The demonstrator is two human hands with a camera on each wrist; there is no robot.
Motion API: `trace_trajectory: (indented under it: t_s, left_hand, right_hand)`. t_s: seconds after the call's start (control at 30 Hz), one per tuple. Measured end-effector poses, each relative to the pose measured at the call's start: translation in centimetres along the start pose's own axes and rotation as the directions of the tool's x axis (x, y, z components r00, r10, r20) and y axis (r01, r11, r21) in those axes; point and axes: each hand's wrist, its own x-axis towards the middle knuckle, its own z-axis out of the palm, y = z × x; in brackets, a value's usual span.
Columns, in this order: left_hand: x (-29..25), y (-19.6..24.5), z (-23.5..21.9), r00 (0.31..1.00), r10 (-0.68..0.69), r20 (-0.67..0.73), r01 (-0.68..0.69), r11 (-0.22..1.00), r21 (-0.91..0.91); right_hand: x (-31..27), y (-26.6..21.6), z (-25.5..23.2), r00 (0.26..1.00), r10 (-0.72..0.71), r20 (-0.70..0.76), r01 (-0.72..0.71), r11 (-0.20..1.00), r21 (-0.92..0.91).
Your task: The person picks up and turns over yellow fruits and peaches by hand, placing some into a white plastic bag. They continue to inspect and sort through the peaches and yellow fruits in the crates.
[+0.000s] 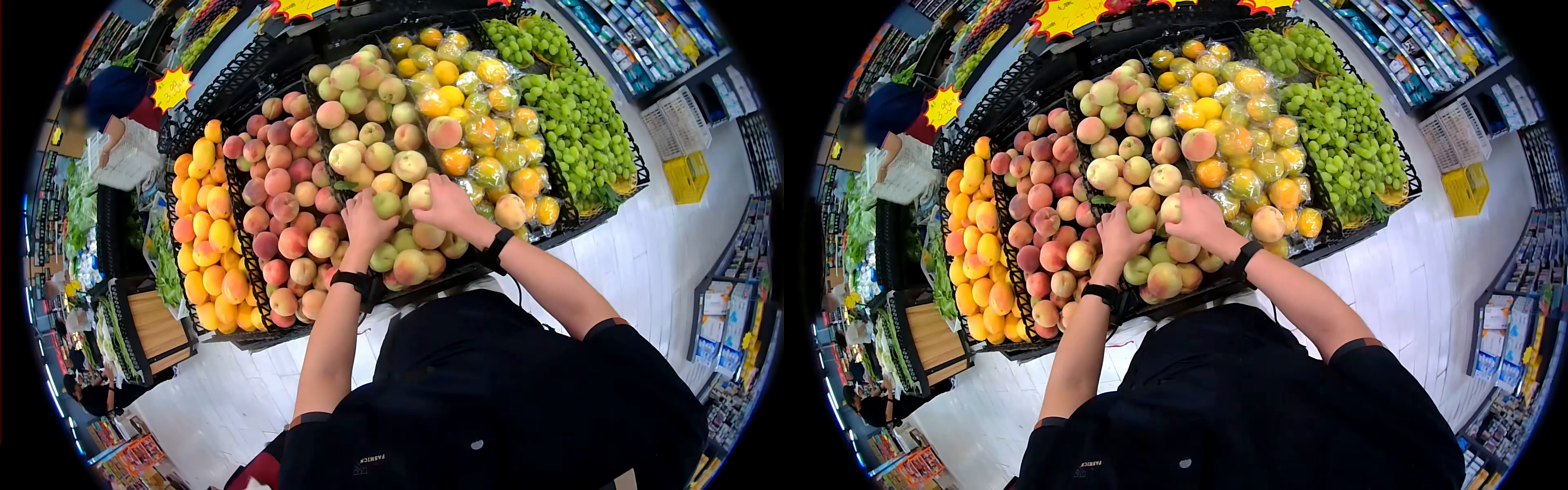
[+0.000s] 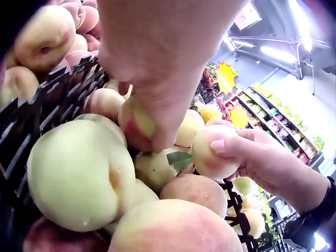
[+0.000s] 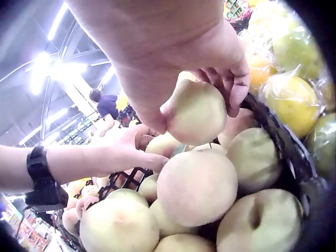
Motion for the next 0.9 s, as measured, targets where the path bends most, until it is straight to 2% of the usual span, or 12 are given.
trace_trajectory:
  t_s: [0.03,0.13,0.23,0.33,0.43,0.53,0.63,0.67,0.77,0.9]
  left_hand:
    - [0.0,-0.3,0.3,1.000,0.013,-0.015,-0.013,1.000,0.004]
    - [-0.4,-0.7,0.6,0.997,0.046,-0.062,-0.045,0.999,0.017]
    - [-0.6,-1.2,0.3,0.993,0.069,-0.092,-0.072,0.997,-0.029]
    - [-0.9,-1.5,-0.6,0.992,0.077,-0.097,-0.084,0.994,-0.071]
    - [-1.4,-1.9,-1.1,0.991,0.075,-0.112,-0.086,0.991,-0.104]
    - [-2.0,-2.1,-1.6,0.989,0.063,-0.136,-0.086,0.983,-0.165]
    - [-2.3,-2.4,-1.4,0.986,0.053,-0.159,-0.082,0.981,-0.178]
    - [-2.4,-2.5,-1.3,0.985,0.053,-0.167,-0.081,0.982,-0.171]
    - [-2.5,-2.4,-1.3,0.981,0.060,-0.182,-0.096,0.976,-0.196]
    - [-2.4,-2.0,-2.1,0.973,0.083,-0.214,-0.131,0.966,-0.222]
  right_hand:
    - [0.0,-0.2,-0.2,1.000,-0.005,0.012,0.005,1.000,-0.010]
    - [0.3,0.0,0.7,0.980,-0.188,-0.066,0.176,0.973,-0.152]
    - [0.6,0.3,1.8,0.965,-0.258,-0.037,0.245,0.948,-0.204]
    - [0.7,1.0,1.9,0.979,-0.196,-0.057,0.191,0.978,-0.087]
    - [0.7,1.6,1.2,0.970,-0.242,0.025,0.243,0.964,-0.109]
    - [1.6,0.8,0.3,0.991,-0.112,0.068,0.119,0.987,-0.112]
    - [4.1,-0.2,-1.0,0.992,-0.124,-0.035,0.121,0.990,-0.074]
    - [4.8,-0.5,-1.3,0.981,-0.175,-0.086,0.165,0.979,-0.120]
    - [7.1,-0.5,-0.2,0.989,-0.145,0.002,0.144,0.975,-0.172]
    - [8.4,-1.0,1.8,0.996,0.054,0.076,-0.035,0.973,-0.230]
